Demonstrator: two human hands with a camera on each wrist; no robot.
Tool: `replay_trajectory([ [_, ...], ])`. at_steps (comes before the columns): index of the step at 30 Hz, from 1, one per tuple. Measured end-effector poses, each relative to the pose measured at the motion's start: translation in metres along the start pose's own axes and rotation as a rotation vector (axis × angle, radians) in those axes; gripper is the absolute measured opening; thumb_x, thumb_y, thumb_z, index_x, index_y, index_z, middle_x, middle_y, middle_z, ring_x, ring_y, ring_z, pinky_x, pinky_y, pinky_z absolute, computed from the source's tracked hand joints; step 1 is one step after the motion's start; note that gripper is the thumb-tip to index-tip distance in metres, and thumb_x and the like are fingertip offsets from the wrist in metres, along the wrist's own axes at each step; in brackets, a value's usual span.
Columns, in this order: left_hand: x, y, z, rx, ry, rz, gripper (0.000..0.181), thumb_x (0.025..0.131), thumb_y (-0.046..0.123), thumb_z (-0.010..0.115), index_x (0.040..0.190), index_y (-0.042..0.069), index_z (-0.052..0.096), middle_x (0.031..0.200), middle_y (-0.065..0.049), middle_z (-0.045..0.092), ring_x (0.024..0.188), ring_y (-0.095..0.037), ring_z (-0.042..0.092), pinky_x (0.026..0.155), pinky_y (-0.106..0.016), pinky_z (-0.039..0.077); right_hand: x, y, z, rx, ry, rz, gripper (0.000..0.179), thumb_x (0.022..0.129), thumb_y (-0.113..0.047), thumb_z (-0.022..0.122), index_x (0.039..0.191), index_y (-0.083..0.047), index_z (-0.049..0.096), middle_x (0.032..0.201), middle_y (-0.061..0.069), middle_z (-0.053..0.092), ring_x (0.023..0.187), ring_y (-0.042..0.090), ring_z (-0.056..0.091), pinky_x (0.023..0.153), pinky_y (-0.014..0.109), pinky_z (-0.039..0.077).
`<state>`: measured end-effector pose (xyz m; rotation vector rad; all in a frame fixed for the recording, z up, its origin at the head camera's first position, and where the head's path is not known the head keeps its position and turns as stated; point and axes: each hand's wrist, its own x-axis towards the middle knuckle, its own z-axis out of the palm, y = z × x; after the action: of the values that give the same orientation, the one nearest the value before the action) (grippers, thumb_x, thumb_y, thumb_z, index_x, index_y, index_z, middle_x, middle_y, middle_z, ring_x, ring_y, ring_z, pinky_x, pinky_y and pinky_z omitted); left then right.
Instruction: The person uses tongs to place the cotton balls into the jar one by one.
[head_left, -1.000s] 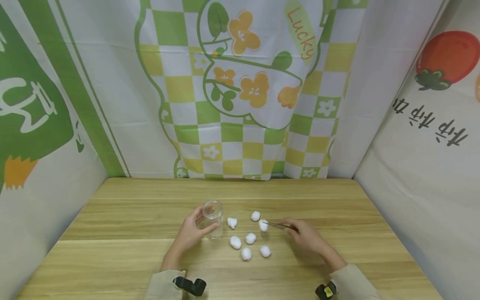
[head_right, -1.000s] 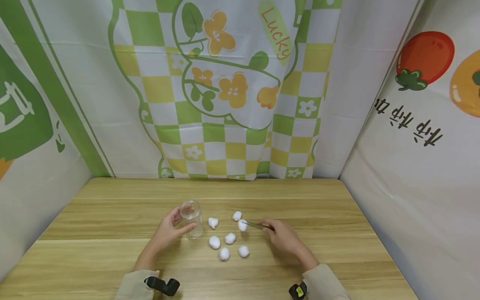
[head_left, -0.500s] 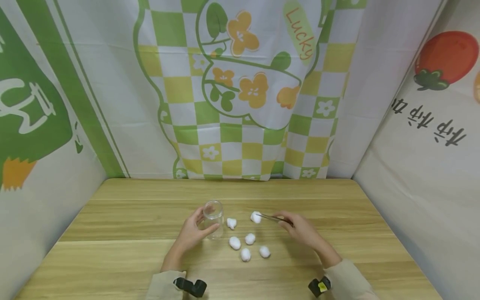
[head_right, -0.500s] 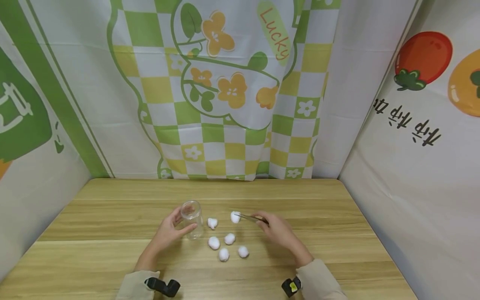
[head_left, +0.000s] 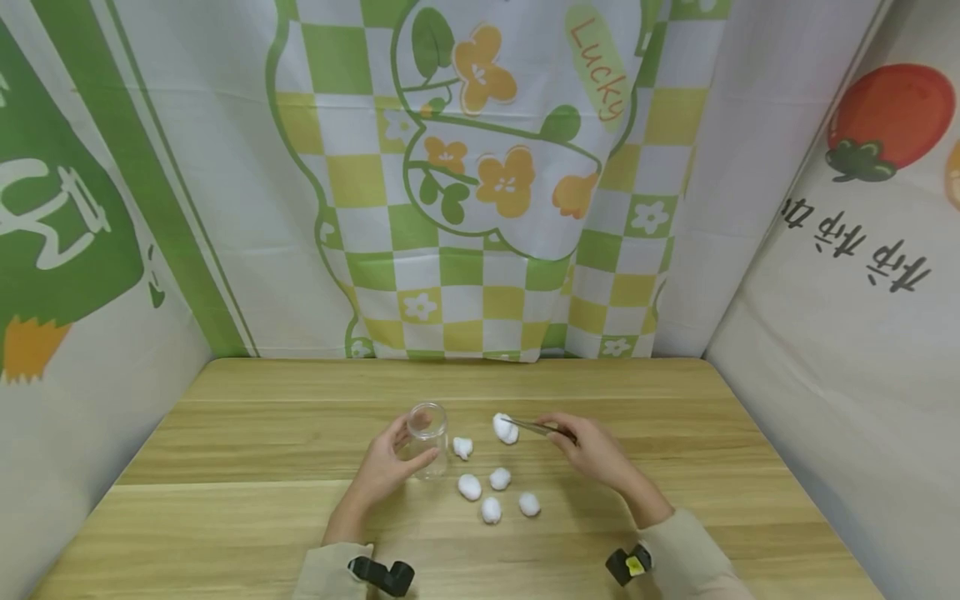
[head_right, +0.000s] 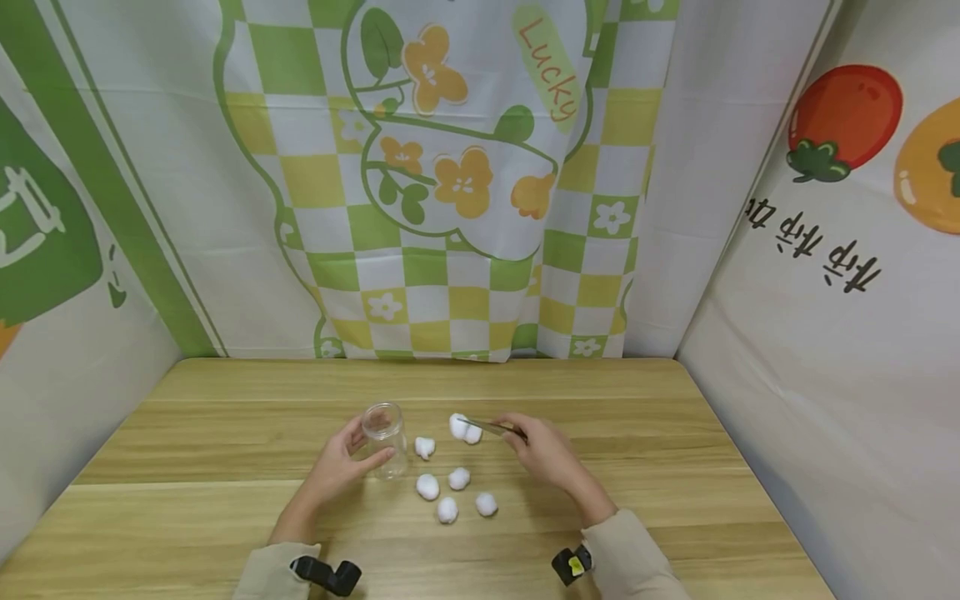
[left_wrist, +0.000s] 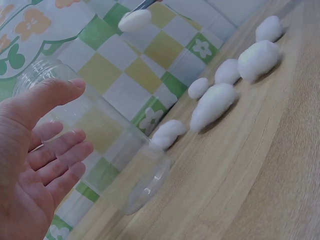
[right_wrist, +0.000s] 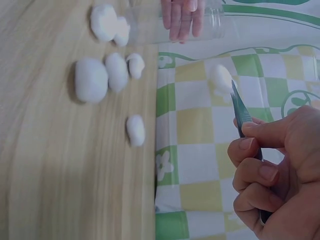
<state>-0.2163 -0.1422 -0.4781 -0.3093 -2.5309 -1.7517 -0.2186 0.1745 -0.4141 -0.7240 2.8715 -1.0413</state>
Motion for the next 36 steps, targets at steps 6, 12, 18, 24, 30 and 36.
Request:
replay_trajectory([
  [6, 0.001, -0.001, 0.000, 0.001, -0.002, -0.012, 0.068, 0.083, 0.019, 0.075, 0.142, 0.004, 0.043, 0.142, -0.019, 0.053, 0.136, -0.038, 0.047, 0.116, -0.051, 0.038, 0.005, -0.007, 0.000, 0.005, 0.015, -0.004, 0.025, 0.097, -0.010, 0.055, 0.120, -0.010, 0.064, 0.066, 0.004, 0.053, 0.053, 0.001, 0.035, 0.046, 0.016, 0.030],
  [12, 0.001, -0.001, 0.001, 0.003, -0.007, -0.022, 0.070, 0.084, 0.020, 0.075, 0.143, 0.005, 0.041, 0.144, -0.020, 0.051, 0.136, -0.039, 0.046, 0.116, -0.051, 0.038, 0.009, -0.015, 0.001, -0.004, 0.036, -0.005, 0.025, 0.096, -0.011, 0.055, 0.120, -0.011, 0.064, 0.065, -0.002, 0.049, 0.052, 0.001, 0.033, 0.047, 0.016, 0.029],
  [18, 0.000, -0.001, 0.001, 0.006, -0.001, -0.042, 0.072, 0.084, 0.022, 0.075, 0.145, 0.004, 0.039, 0.145, -0.021, 0.049, 0.136, -0.041, 0.046, 0.115, -0.051, 0.039, 0.013, -0.023, 0.001, -0.002, 0.055, -0.022, 0.024, 0.096, -0.011, 0.056, 0.118, -0.010, 0.066, 0.064, 0.000, 0.050, 0.051, 0.001, 0.033, 0.047, 0.016, 0.029],
  [24, 0.000, -0.002, 0.001, 0.017, -0.001, -0.028, 0.071, 0.085, 0.023, 0.074, 0.144, 0.005, 0.040, 0.144, -0.021, 0.050, 0.135, -0.041, 0.047, 0.115, -0.051, 0.040, 0.018, -0.031, 0.002, -0.031, 0.082, -0.032, 0.022, 0.095, -0.012, 0.058, 0.115, -0.012, 0.067, 0.065, 0.001, 0.053, 0.053, 0.001, 0.034, 0.048, 0.015, 0.028],
  [30, 0.000, -0.002, 0.001, 0.010, -0.002, -0.031, 0.070, 0.084, 0.022, 0.074, 0.144, 0.005, 0.040, 0.144, -0.021, 0.050, 0.135, -0.042, 0.047, 0.115, -0.052, 0.039, 0.023, -0.039, 0.002, -0.036, 0.091, -0.019, 0.023, 0.094, -0.012, 0.059, 0.115, -0.014, 0.067, 0.066, 0.001, 0.054, 0.054, 0.002, 0.036, 0.049, 0.016, 0.028],
  [36, 0.000, 0.000, 0.001, 0.010, 0.012, -0.054, 0.071, 0.084, 0.021, 0.075, 0.144, 0.004, 0.040, 0.144, -0.022, 0.050, 0.134, -0.043, 0.047, 0.114, -0.052, 0.041, 0.027, -0.043, 0.006, -0.029, 0.080, -0.050, 0.023, 0.094, -0.011, 0.059, 0.115, -0.014, 0.067, 0.064, 0.000, 0.053, 0.052, 0.002, 0.035, 0.047, 0.015, 0.027],
])
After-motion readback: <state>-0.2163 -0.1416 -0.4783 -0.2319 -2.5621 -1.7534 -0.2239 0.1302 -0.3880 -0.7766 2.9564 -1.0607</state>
